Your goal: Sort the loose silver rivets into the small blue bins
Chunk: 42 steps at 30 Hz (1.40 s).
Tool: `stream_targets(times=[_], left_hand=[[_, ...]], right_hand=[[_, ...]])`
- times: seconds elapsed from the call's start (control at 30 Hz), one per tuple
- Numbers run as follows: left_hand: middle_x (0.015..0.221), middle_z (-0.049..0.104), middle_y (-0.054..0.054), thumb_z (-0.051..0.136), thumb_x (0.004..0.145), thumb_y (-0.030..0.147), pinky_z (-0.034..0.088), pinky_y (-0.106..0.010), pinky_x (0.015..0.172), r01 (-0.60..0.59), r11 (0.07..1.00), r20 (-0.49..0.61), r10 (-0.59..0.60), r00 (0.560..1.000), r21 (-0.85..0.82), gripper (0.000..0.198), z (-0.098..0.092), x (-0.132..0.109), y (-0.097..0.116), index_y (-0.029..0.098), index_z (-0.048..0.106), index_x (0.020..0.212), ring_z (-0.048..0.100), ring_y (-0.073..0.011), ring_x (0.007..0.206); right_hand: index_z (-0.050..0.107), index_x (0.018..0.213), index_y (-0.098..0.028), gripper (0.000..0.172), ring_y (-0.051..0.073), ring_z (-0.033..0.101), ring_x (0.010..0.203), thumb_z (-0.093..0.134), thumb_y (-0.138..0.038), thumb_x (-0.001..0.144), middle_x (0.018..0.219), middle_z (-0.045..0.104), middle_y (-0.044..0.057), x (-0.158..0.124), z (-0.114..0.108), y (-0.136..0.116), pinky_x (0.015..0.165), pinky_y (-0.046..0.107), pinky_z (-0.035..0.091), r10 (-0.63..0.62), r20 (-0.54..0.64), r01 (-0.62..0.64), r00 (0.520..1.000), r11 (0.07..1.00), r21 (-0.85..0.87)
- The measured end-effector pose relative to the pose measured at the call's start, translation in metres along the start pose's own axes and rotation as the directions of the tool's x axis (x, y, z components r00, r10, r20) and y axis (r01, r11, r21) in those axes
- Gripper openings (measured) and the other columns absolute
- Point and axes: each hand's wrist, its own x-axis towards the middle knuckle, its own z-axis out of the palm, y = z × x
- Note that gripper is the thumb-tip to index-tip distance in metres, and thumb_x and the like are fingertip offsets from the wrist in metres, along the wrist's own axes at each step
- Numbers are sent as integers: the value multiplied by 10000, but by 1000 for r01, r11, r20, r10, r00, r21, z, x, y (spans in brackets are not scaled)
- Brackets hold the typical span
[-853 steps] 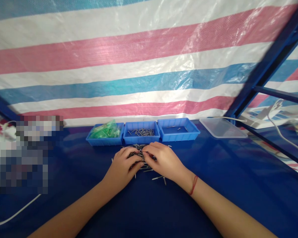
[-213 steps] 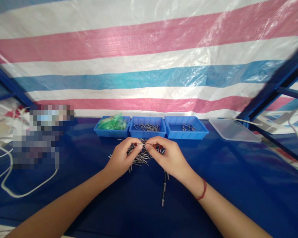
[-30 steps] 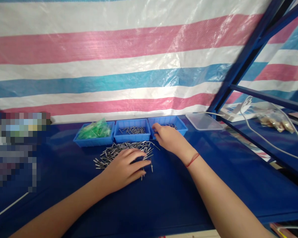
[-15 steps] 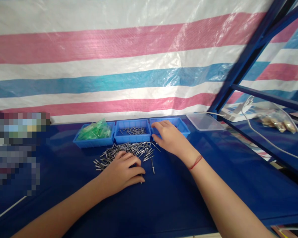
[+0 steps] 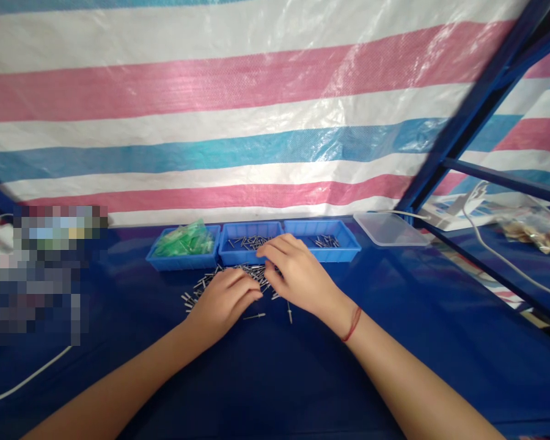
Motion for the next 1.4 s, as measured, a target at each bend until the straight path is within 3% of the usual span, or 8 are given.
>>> stream_targets(times=[0.13,0.27,0.4,0.63,0.83,1.0,1.4], left_hand=[[836,625,-21,414,955,254,421,-251,706,225,943,-171,-271,947,-246,177,-8,2,0,180,561,891,577,-145,754],[788,625,-6,418,947,276,434,-238,695,298,869,-184,-392,901,-395,175,-11,2,0,180,553,890,597,-137,717],[806,635,-11,424,946,288,432,-236,707,322,856,-177,-419,891,-405,176,-10,1,-4,182,560,912,607,-142,746],[769,613,-6,449,939,280,392,-248,684,265,933,-48,-285,957,-242,182,-3,1,-7,178,593,894,563,-148,711],[772,597,-17,428,944,262,402,-240,685,211,933,-33,-230,973,-292,225,-3,3,-7,168,624,886,562,-146,734],[755,585,-6,490,915,266,401,-233,648,223,927,-68,-255,965,-303,171,-2,3,-9,175,621,854,551,-134,695],[874,626,-29,521,893,263,454,-245,687,252,896,-185,-336,924,-366,112,-7,4,-12,190,605,882,582,-142,761]], right_hand=[[588,1027,-200,241,191,605,856,544,-119,805,931,659,43,-1,6,-14,794,334,473,28,157,-73,987,955,288],[627,957,-203,132,149,616,738,523,-237,884,823,663,17,-1,13,-16,698,279,474,74,255,-194,964,851,488],[642,851,-182,202,150,601,728,527,-343,892,797,657,32,1,19,-10,681,282,471,210,181,-277,961,735,619],[627,745,-182,237,142,567,697,627,-411,809,736,621,16,3,29,-13,668,289,471,385,121,-325,915,527,785],[673,807,-198,198,159,583,734,629,-390,817,787,649,30,1,30,-17,682,310,481,364,97,-302,926,564,769],[643,794,-197,168,130,529,634,656,-365,798,716,579,1,0,32,-15,601,281,449,416,21,-289,909,594,751],[653,837,-199,141,135,543,662,613,-333,827,777,602,21,0,29,-9,593,280,440,403,-7,-289,915,669,684]])
